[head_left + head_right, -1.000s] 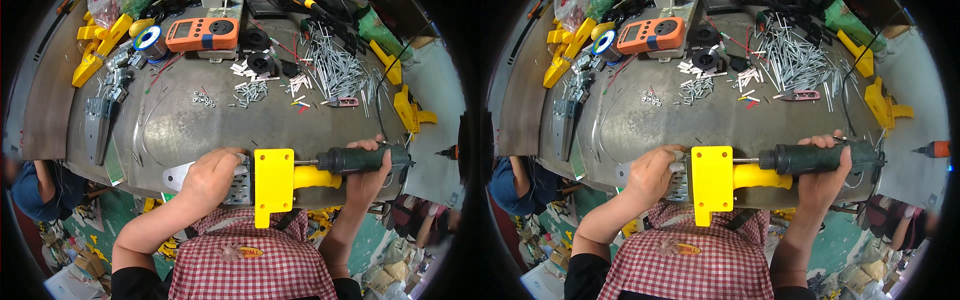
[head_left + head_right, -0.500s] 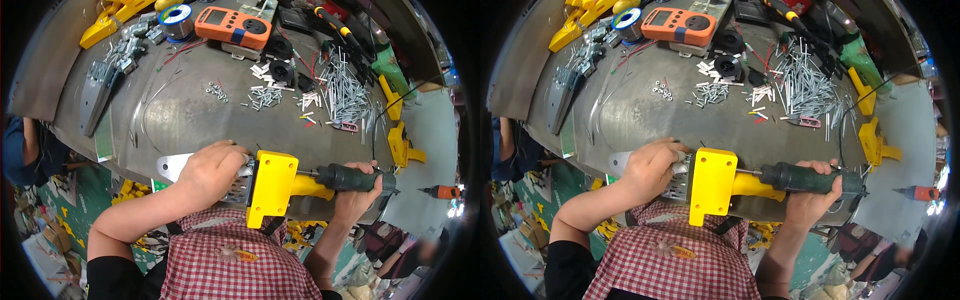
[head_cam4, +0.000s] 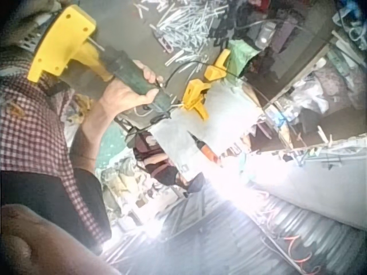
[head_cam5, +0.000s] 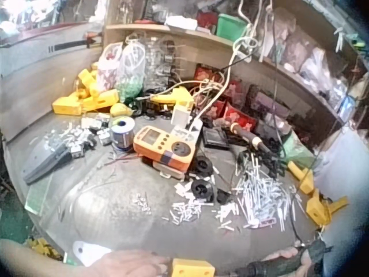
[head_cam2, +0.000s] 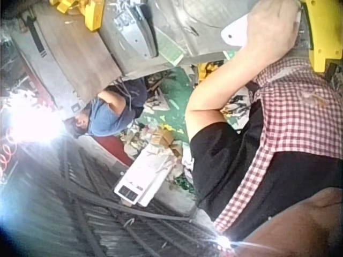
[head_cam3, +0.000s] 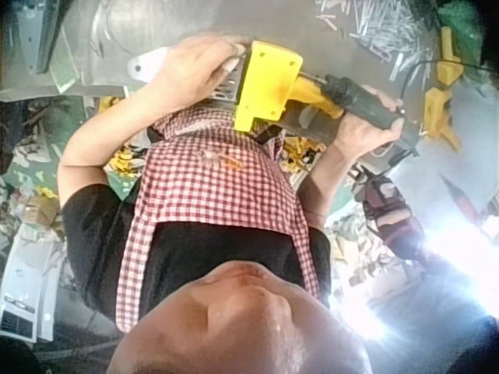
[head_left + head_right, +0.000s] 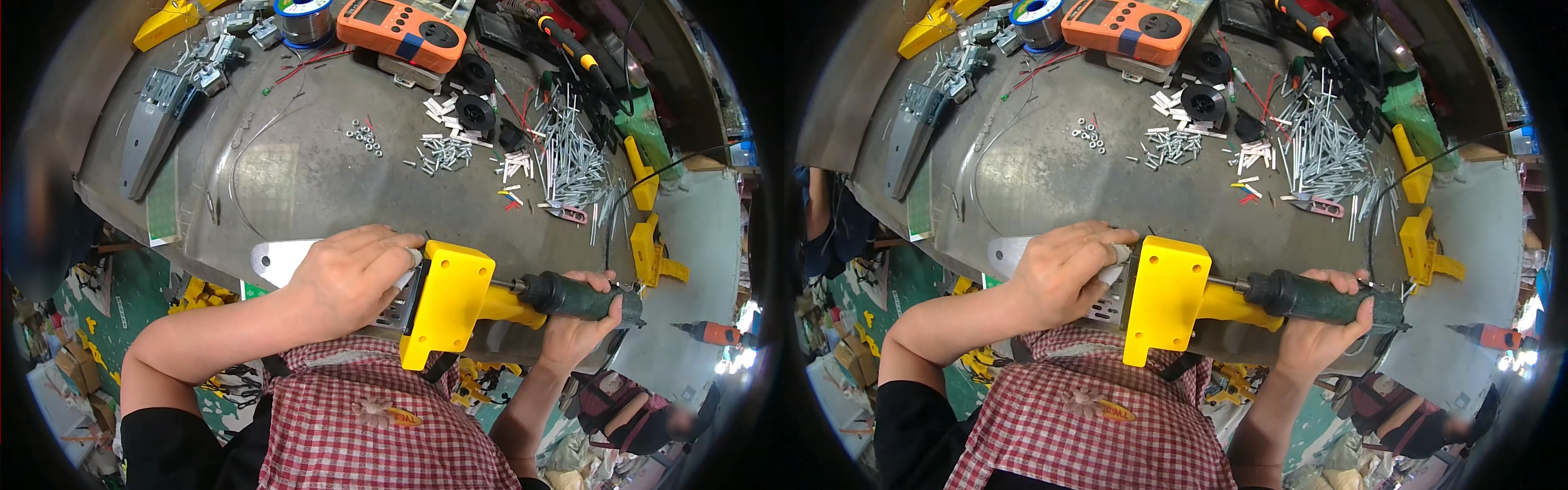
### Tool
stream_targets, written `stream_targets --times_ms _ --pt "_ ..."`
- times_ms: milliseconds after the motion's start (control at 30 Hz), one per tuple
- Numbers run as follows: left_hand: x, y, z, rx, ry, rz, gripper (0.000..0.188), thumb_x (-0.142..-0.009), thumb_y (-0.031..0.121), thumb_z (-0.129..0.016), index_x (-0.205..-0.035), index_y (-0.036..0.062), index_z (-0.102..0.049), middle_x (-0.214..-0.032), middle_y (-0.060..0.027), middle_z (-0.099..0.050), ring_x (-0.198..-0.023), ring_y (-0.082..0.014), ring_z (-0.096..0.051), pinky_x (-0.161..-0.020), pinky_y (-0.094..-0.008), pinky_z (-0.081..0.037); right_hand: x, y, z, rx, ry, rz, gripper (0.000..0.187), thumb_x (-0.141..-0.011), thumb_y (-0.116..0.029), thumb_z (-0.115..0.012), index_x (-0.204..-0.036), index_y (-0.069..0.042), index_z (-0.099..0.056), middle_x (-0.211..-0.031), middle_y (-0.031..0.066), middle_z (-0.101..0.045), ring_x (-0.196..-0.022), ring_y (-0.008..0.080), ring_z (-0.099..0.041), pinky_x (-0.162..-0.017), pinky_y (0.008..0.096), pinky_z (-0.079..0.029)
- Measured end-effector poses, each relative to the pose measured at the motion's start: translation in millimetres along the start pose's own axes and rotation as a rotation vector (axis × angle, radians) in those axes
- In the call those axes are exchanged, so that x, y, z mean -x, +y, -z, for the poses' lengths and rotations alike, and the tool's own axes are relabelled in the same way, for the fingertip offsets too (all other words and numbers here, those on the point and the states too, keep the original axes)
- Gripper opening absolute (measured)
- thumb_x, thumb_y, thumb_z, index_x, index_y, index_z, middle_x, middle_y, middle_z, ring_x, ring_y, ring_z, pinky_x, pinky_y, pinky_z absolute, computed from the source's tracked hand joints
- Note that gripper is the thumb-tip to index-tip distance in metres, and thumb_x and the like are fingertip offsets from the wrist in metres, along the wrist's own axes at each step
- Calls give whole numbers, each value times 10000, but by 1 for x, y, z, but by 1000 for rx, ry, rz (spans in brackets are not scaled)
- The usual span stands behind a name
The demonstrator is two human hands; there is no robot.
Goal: Assembling internal components and screws into a yellow plastic housing for an industrial tool.
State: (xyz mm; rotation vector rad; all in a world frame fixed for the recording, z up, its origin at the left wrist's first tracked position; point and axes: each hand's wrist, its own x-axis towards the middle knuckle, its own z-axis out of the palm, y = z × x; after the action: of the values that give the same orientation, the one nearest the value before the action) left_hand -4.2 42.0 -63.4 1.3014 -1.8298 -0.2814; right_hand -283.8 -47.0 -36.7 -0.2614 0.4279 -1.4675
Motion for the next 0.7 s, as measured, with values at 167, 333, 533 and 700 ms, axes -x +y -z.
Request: stream_targets --times_ms 167,333,533,700 --pt "0 1 1 -5 -2 -9 235 -634 -35 -673 -812 -12 -522 -962 -170 -651 -811 -336 -650 -727 -379 -545 2 2 -1 -25 -5 9 336 -841 -161 -598 -1128 -98 -434 -875 12 -466 -870 154 -498 -900 395 -398" --pt "-2 2 -1 -11 -11 -37 232 -646 -47 -651 -832 -13 -518 -937 -166 -647 -782 -344 -640 -699 -379 -537 2 2 3 -13 -58 53 319 -860 -191 -573 -1132 -97 -436 -883 15 -460 -881 152 -488 -903 388 -397" --pt "-9 4 -5 -8 -117 25 319 -665 -72 -605 -952 19 -499 -972 -143 -614 -794 -337 -613 -665 -375 -501 10 -19 1 208 6 179 333 -882 -241 -531 -1166 -92 -441 -903 14 -451 -883 144 -476 -896 372 -397" --pt "-9 4 -4 13 -168 142 367 -660 -36 -629 -1001 32 -513 -991 -133 -591 -861 -319 -602 -727 -373 -497 31 -34 11 195 -17 110 394 -869 -252 -539 -1213 -91 -436 -874 7 -450 -845 134 -471 -882 376 -395"
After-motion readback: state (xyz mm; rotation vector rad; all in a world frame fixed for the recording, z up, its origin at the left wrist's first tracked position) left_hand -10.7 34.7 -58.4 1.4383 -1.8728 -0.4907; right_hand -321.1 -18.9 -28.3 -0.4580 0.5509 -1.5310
